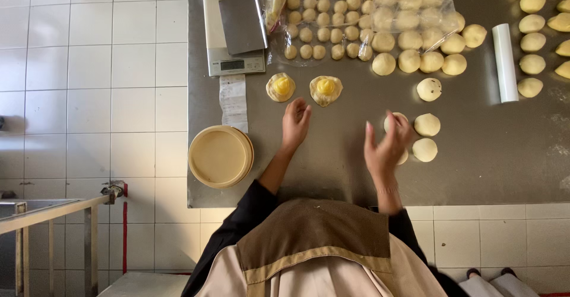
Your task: The person prepares bread dough by filling small portions of dough with a yellow filling, rolling them into spheres, placing them into paper liners, and arranging the liners on a large metal baking tray before sliding the tray into a rack.
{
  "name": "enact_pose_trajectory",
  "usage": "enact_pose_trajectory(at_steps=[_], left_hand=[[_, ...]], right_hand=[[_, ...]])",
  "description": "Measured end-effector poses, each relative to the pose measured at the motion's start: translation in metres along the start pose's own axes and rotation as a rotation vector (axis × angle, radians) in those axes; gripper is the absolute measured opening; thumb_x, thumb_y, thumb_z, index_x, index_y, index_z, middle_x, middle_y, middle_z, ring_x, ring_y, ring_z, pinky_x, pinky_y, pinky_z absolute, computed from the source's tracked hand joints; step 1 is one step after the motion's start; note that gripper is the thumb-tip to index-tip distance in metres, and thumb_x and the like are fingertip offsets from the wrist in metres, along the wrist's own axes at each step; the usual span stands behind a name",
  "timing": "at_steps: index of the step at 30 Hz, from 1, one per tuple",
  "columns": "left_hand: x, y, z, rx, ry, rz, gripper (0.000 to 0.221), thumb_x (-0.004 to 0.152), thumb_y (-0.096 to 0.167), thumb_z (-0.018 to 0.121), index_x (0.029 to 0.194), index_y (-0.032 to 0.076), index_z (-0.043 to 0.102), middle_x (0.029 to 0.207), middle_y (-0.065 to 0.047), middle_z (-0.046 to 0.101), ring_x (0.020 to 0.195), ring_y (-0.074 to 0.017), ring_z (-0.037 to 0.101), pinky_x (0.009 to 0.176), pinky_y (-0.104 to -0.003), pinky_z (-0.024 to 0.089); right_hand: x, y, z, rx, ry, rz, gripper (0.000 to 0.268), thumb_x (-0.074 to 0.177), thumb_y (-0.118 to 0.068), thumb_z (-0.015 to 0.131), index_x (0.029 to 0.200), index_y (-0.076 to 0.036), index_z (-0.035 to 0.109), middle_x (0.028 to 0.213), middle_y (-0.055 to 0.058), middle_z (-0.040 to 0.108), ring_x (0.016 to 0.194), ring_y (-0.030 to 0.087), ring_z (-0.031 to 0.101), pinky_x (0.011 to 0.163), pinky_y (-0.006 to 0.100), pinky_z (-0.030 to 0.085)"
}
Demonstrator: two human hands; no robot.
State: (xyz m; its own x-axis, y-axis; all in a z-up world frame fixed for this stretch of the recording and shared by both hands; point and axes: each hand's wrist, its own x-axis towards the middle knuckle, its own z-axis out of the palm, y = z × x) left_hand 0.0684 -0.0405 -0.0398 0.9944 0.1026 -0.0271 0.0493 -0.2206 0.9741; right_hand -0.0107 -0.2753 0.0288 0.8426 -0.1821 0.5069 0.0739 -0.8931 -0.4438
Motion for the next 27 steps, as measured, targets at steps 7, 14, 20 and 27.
enact_pose_trajectory(at_steps=[7,14,20,27], left_hand=[[0.041,-0.002,0.033,0.335,0.159,0.022,0.018,0.093,0.014,0.069,0.103,0.000,0.069,0.103,-0.020,0.070,0.092,-0.0364,0.070,0.085,-0.045,0.057],[0.042,-0.006,0.048,0.448,0.308,0.224,0.013,0.089,0.009,0.067,0.094,0.000,0.059,0.092,-0.025,0.064,0.084,-0.0443,0.064,0.074,-0.053,0.051],[0.040,0.007,0.045,0.314,0.289,0.163,0.023,0.093,0.008,0.063,0.111,-0.002,0.053,0.084,-0.016,0.069,0.082,-0.0380,0.068,0.077,-0.048,0.054],[0.034,0.039,0.040,0.219,0.243,0.013,0.041,0.087,0.006,0.073,0.122,-0.003,0.053,0.087,-0.014,0.069,0.079,-0.0291,0.069,0.072,-0.041,0.054]], right_hand=[[0.093,0.010,0.139,0.154,-0.316,-0.012,0.016,0.107,-0.014,0.063,0.115,-0.002,0.072,0.116,0.015,0.062,0.112,0.034,0.058,0.098,0.044,0.049],[0.119,0.018,0.161,0.260,-0.565,0.243,0.015,0.093,-0.016,0.070,0.098,-0.002,0.069,0.097,0.016,0.074,0.093,0.032,0.071,0.085,0.042,0.056],[0.135,0.028,0.170,0.270,-0.703,0.299,0.029,0.097,-0.030,0.065,0.099,-0.002,0.070,0.095,0.018,0.073,0.092,0.034,0.071,0.081,0.045,0.054],[0.118,0.016,0.175,0.109,-0.493,0.005,0.027,0.108,-0.027,0.057,0.100,-0.002,0.062,0.087,0.019,0.071,0.082,0.041,0.067,0.074,0.052,0.051]])
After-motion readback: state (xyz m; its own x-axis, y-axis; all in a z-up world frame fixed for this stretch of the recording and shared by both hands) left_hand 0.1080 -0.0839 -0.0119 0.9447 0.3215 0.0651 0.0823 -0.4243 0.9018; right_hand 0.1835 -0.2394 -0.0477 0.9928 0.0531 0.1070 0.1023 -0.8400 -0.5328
